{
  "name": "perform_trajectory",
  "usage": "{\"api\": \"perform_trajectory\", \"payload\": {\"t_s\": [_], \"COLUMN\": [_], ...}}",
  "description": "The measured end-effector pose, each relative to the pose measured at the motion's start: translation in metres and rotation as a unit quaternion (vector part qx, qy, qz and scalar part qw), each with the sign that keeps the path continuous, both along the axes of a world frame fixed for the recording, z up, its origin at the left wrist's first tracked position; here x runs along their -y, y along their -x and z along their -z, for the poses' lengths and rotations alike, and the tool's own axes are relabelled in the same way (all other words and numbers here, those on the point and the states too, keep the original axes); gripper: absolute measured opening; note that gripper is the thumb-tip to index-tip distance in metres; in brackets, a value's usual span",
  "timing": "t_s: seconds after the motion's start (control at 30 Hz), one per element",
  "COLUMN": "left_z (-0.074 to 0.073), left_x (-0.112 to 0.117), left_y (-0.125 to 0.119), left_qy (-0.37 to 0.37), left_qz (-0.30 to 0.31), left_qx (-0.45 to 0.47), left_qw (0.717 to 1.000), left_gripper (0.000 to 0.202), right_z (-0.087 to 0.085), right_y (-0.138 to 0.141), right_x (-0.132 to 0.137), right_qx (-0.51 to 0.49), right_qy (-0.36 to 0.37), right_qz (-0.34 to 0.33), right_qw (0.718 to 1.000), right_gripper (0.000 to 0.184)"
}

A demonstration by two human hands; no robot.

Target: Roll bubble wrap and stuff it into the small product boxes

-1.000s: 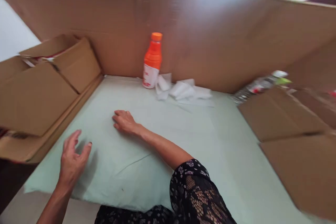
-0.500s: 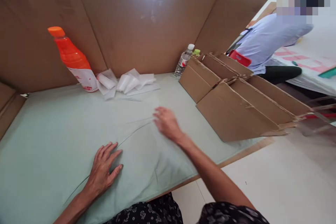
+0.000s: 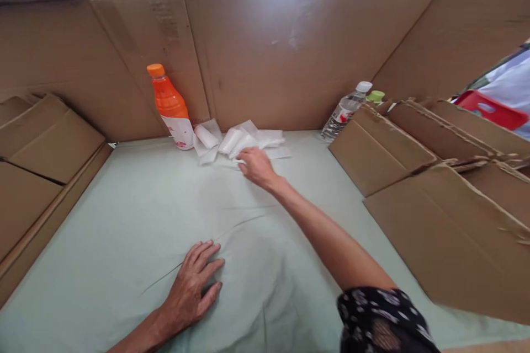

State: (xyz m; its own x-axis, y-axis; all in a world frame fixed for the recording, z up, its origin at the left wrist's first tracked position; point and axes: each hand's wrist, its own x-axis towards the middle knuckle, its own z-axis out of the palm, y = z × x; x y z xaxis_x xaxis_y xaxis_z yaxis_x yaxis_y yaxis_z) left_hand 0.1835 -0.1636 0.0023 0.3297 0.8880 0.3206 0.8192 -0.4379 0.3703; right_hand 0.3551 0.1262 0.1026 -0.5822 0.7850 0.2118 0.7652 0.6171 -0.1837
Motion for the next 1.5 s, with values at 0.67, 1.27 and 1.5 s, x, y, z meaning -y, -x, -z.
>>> {"api": "perform_trajectory", "payload": {"t_s": [0.67,1.27,1.5], "left_z": [0.016,0.009,-0.010], "left_x": [-0.006,-0.002,0.000], "left_y": [0.006,0.014,0.032], "left_qy": [-0.054,-0.046,-0.017], "left_qz": [0.013,-0.091,-0.210], "left_qx": [0.061,0.168,0.236], "left_qw": [0.997,0.980,0.949], "left_gripper": [0.037,0.033,0.061], "right_z": [-0.036,-0.099,-0.092], "right_y": [0.054,-0.197,-0.069], "right_x": [-0.118,0.007,0.131], "right_qx": [-0.002,0.124,0.098], "right_qy": [-0.062,-0.014,0.015], "right_qz": [0.225,0.404,0.008], "right_qw": [0.972,0.906,0.995], "right_gripper": [0.042,0.009,0.021]}}
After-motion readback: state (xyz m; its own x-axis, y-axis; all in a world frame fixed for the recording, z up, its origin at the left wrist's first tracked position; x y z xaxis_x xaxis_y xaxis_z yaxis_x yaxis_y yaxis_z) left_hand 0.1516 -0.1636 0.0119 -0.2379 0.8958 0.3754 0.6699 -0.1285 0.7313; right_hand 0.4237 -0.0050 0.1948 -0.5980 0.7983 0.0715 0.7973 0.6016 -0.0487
